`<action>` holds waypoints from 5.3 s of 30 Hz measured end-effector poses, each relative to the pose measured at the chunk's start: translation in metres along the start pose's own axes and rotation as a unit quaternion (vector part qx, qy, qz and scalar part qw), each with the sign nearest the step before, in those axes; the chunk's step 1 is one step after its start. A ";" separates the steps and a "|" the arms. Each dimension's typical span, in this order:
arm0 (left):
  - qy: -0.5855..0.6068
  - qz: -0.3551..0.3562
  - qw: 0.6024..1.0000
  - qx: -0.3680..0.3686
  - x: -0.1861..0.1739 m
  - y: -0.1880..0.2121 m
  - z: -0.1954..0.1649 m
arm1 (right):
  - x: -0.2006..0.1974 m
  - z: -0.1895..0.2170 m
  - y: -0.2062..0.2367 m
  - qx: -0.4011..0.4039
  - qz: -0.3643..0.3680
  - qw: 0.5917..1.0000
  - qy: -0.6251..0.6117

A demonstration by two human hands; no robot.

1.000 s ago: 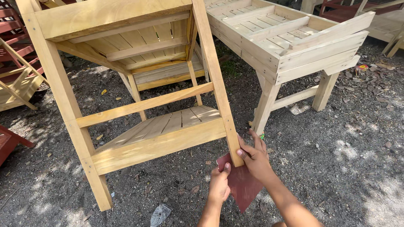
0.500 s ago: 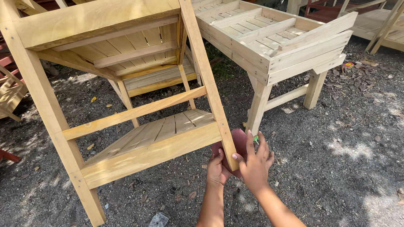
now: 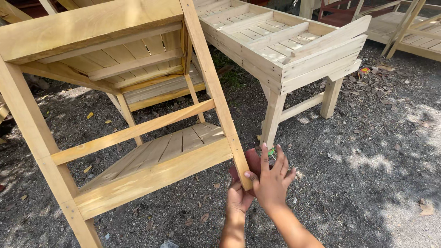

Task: The person sands a wooden chair frame with sheets of sandpaper, rubbing the rails, legs and side bars of the chair, and repositions the chair between passes to reach different surfaces.

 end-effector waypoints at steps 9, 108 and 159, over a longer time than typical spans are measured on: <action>-0.031 0.071 0.996 0.039 0.009 0.007 -0.014 | -0.006 -0.007 -0.004 0.058 0.042 0.997 0.003; -0.881 0.047 0.047 0.468 0.102 0.038 -0.159 | -0.023 0.034 0.059 -0.055 0.040 0.944 -0.322; -0.887 0.041 0.078 0.454 0.101 0.035 -0.160 | -0.011 0.048 0.002 -0.109 0.150 0.861 -0.473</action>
Point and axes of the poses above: each hand's wrist, its own y-axis away from the middle knuckle, its own x-axis out of the palm, z = x × y, the point moved 7 cm from there along -y, towards the middle knuckle, and after that the axes turned 10 degrees about x, right-handed, at the moved point
